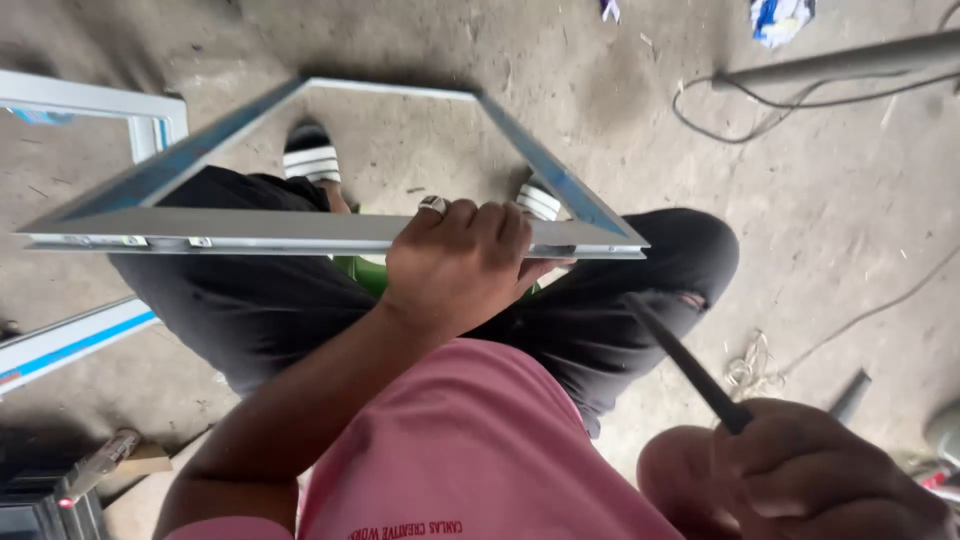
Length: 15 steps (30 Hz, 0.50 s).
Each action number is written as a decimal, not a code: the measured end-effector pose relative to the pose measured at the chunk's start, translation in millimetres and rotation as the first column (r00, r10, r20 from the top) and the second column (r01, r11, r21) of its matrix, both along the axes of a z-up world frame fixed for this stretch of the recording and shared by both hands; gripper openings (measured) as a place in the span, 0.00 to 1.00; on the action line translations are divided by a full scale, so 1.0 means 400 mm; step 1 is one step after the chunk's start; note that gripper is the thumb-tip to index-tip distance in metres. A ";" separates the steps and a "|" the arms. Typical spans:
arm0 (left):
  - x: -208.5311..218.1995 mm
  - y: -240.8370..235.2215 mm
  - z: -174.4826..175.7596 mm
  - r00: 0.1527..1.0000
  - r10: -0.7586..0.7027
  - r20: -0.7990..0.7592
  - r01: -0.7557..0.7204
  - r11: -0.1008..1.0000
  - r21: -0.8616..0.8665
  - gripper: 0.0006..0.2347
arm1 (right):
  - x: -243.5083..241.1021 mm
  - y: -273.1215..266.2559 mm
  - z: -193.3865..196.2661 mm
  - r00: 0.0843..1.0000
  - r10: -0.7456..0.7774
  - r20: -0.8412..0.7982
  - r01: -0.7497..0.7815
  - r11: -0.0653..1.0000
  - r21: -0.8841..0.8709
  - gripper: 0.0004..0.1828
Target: The person is smoothing the edges of an aluminum frame with a file, drilling holes, and using a hand tool to assemble the frame.
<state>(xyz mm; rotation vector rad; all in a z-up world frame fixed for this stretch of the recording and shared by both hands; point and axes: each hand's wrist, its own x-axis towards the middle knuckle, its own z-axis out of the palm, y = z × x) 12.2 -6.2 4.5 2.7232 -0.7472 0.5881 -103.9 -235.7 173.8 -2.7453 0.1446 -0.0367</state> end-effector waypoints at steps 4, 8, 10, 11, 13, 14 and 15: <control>0.001 -0.002 -0.003 1.000 -0.005 0.018 0.005 1.000 0.004 0.26 | 0.005 -0.082 -0.058 0.955 0.261 0.142 -0.294 0.759 0.581 0.12; 0.004 0.001 0.008 1.000 0.001 0.017 -0.001 1.000 0.009 0.25 | 0.015 -0.041 -0.102 0.978 0.146 0.148 -0.206 0.754 0.623 0.24; 0.005 0.000 0.007 1.000 0.004 0.024 -0.005 1.000 0.006 0.25 | 0.083 0.032 -0.101 0.943 0.166 0.289 -0.321 0.686 0.653 0.18; 0.005 0.000 0.007 0.999 0.011 0.034 -0.011 1.000 0.000 0.25 | 0.117 0.070 -0.100 0.886 0.173 0.430 -0.439 0.613 0.657 0.18; 0.007 0.002 0.003 0.999 0.006 0.037 -0.007 1.000 0.012 0.25 | 0.148 0.109 -0.112 0.870 0.126 0.477 -0.456 0.576 0.678 0.19; 0.006 0.004 0.001 0.999 0.003 0.039 -0.004 1.000 0.027 0.25 | 0.162 0.129 -0.118 0.851 0.076 0.520 -0.474 0.537 0.698 0.20; 0.006 0.004 0.000 0.999 0.005 0.033 -0.005 1.000 0.025 0.25 | 0.173 0.125 -0.119 0.854 0.079 0.515 -0.472 0.537 0.699 0.20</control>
